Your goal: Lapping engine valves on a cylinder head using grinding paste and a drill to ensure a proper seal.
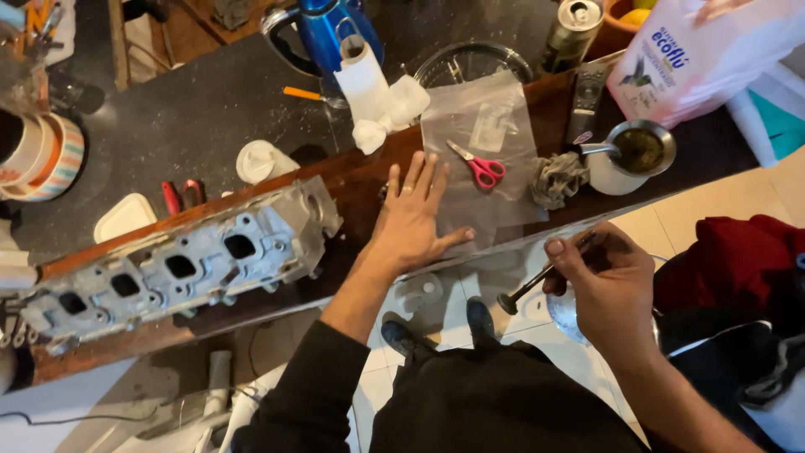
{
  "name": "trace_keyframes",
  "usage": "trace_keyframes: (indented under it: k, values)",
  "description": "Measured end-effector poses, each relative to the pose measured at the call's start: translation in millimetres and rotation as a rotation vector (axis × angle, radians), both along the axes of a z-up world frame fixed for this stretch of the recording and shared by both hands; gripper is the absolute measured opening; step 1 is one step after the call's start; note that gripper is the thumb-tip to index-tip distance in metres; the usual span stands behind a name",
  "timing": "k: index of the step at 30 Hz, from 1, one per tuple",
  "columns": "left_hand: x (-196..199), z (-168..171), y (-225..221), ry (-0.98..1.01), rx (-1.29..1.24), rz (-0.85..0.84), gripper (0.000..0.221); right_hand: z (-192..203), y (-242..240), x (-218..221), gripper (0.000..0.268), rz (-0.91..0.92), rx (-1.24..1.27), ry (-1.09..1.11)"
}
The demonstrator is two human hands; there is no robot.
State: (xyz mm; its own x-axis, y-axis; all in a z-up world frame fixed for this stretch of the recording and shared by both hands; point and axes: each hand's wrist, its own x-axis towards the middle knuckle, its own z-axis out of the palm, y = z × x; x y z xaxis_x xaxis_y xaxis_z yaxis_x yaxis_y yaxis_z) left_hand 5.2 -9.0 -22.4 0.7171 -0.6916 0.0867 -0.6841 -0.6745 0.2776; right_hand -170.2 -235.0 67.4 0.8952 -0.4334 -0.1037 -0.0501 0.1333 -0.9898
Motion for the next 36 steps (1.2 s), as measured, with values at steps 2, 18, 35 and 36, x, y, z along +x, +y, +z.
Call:
trace_keyframes:
  k: [2, 18, 35, 36]
  values:
    - [-1.9, -0.2, 0.1, 0.006, 0.037, -0.002, 0.112, 3.2, -0.9, 1.6, 0.022, -0.01, 0.014, 0.058]
    - [-5.8, 13.0, -7.8, -0.101, 0.098, -0.018, 0.093, 3.3, -28.8, 13.1, 0.016, -0.072, 0.017, 0.054]
    - [-41.2, 51.3, 17.1, -0.083, -0.15, 0.129, 0.103, 21.4, -53.6, -22.2, 0.011, -0.247, -0.083, 0.095]
    - [-45.2, 44.3, 20.7, -0.084, -0.153, 0.124, 0.103, 22.1, -54.7, -23.2, 0.011, -0.252, -0.085, 0.093]
